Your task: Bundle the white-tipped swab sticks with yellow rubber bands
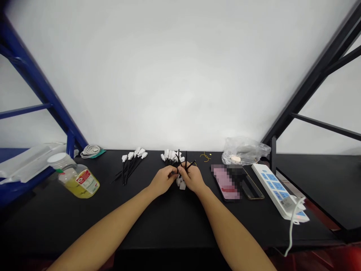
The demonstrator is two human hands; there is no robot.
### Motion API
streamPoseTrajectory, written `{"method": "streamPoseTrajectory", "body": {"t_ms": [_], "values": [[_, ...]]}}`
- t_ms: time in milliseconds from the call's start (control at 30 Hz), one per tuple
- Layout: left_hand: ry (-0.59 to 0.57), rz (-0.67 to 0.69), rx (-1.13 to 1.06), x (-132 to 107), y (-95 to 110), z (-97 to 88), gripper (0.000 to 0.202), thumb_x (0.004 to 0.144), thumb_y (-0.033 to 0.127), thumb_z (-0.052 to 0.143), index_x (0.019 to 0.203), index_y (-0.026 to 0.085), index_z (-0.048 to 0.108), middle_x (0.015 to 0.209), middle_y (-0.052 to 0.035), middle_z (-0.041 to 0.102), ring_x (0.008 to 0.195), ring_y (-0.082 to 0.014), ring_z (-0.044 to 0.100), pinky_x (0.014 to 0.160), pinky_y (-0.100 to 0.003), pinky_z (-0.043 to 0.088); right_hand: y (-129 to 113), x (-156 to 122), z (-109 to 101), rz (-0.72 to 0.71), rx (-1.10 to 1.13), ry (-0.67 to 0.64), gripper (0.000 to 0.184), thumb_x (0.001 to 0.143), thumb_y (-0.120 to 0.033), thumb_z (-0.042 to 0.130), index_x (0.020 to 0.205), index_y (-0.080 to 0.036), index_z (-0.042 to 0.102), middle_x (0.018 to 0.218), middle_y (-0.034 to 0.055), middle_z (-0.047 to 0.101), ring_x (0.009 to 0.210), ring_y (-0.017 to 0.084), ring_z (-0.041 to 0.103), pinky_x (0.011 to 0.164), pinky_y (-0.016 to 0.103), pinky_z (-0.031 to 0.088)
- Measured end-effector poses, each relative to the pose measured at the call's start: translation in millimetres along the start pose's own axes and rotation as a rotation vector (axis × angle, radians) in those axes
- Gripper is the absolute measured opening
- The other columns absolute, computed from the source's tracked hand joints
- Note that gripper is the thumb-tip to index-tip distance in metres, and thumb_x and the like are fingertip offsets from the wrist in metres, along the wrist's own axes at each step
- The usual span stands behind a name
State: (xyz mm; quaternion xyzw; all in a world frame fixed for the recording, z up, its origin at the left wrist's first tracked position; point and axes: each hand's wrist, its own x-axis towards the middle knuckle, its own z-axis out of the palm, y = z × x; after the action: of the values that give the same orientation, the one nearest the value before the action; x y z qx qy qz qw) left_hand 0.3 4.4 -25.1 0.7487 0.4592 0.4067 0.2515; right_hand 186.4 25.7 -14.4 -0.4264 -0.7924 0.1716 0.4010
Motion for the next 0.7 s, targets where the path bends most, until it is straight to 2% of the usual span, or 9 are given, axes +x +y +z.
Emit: {"method": "streamPoseTrajectory", "body": {"t_ms": [100, 233, 300, 367, 433, 500, 567, 633, 700], "values": [[0.001, 0.059, 0.057, 0, -3, 2.4, 0.016, 0.091, 0.021, 0.055, 0.095, 0.022, 0.070, 0.094, -0.0052, 0.069, 0.085, -0.0197, 0.063, 0.079, -0.031, 0.048, 0, 0, 0, 0.009, 0.023, 0.018, 0.026, 0.098, -0.042, 0.048, 0.092, -0.020, 0.061, 0.068, 0.0005, 0.063, 0.062, 0.016, 0.059, 0.062, 0.027, 0.045], [-0.092, 0.163, -0.010, -1, 1, 2.1, 0.028, 0.096, 0.021, 0.048, 0.111, 0.024, 0.071, 0.111, -0.0068, 0.071, 0.102, -0.0210, 0.066, 0.093, -0.033, 0.049, -2, 0, 0, 0.017, 0.045, 0.006, 0.023, 0.097, -0.041, 0.051, 0.094, -0.020, 0.062, 0.070, 0.0009, 0.064, 0.063, 0.017, 0.060, 0.062, 0.027, 0.045], [-0.068, 0.199, 0.020, 1, 4, -7.5, 0.031, 0.097, 0.024, 0.048, 0.120, 0.025, 0.069, 0.119, -0.0074, 0.070, 0.110, -0.0216, 0.064, 0.099, -0.034, 0.047, -2, 0, 0, 0.017, 0.027, 0.011, 0.024, 0.098, -0.040, 0.049, 0.090, -0.021, 0.060, 0.071, 0.0013, 0.064, 0.064, 0.017, 0.060, 0.062, 0.027, 0.044], [0.036, 0.164, 0.150, 5, 2, -26.8, 0.031, 0.097, 0.030, 0.050, 0.121, 0.024, 0.069, 0.120, -0.0087, 0.068, 0.112, -0.0236, 0.063, 0.102, -0.035, 0.046, -3, 0, -1, 0.024, 0.012, 0.023, 0.025, 0.098, -0.041, 0.047, 0.088, -0.021, 0.058, 0.069, 0.0009, 0.063, 0.063, 0.017, 0.059, 0.062, 0.027, 0.042], [0.149, 0.011, 0.356, 9, -6, -53.5, 0.031, 0.098, 0.033, 0.047, 0.116, 0.023, 0.071, 0.115, -0.0104, 0.068, 0.110, -0.0263, 0.063, 0.100, -0.038, 0.046, -4, 0, -2, 0.034, 0.005, 0.027, 0.026, 0.099, -0.041, 0.046, 0.086, -0.021, 0.057, 0.067, 0.0002, 0.060, 0.062, 0.017, 0.058, 0.061, 0.026, 0.041], [0.189, -0.194, 0.558, 11, -20, -81.9, 0.034, 0.098, 0.032, 0.045, 0.120, 0.021, 0.069, 0.122, -0.0133, 0.064, 0.111, -0.0292, 0.063, 0.096, -0.040, 0.048, -4, 0, -2, 0.038, 0.007, 0.022, 0.026, 0.099, -0.041, 0.046, 0.085, -0.021, 0.057, 0.065, -0.0002, 0.059, 0.062, 0.016, 0.057, 0.060, 0.026, 0.039], [0.140, -0.434, 0.699, 11, -37, -105.7, 0.036, 0.095, 0.035, 0.049, 0.122, 0.020, 0.067, 0.128, -0.0158, 0.060, 0.109, -0.0322, 0.064, 0.090, -0.042, 0.051, -5, 1, -1, 0.038, 0.017, 0.012, 0.027, 0.099, -0.041, 0.046, 0.085, -0.021, 0.056, 0.065, -0.0006, 0.058, 0.061, 0.016, 0.056, 0.059, 0.026, 0.038], [0.064, -0.636, 0.763, 9, -54, -121.7, 0.040, 0.091, 0.038, 0.053, 0.126, 0.020, 0.063, 0.133, -0.0175, 0.056, 0.110, -0.0336, 0.064, 0.088, -0.044, 0.052, -5, 1, -1, 0.038, 0.028, 0.003, 0.027, 0.099, -0.042, 0.046, 0.085, -0.021, 0.057, 0.064, -0.0011, 0.058, 0.059, 0.015, 0.055, 0.059, 0.025, 0.038], [0.022, -0.745, 0.761, 8, -66, -130.1, 0.042, 0.090, 0.036, 0.053, 0.128, 0.022, 0.060, 0.134, -0.0170, 0.058, 0.112, -0.0336, 0.064, 0.088, -0.044, 0.052, -5, 1, 0, 0.037, 0.030, 0.005, 0.027, 0.098, -0.042, 0.047, 0.085, -0.021, 0.057, 0.063, -0.0014, 0.058, 0.058, 0.014, 0.054, 0.059, 0.025, 0.038]]}}
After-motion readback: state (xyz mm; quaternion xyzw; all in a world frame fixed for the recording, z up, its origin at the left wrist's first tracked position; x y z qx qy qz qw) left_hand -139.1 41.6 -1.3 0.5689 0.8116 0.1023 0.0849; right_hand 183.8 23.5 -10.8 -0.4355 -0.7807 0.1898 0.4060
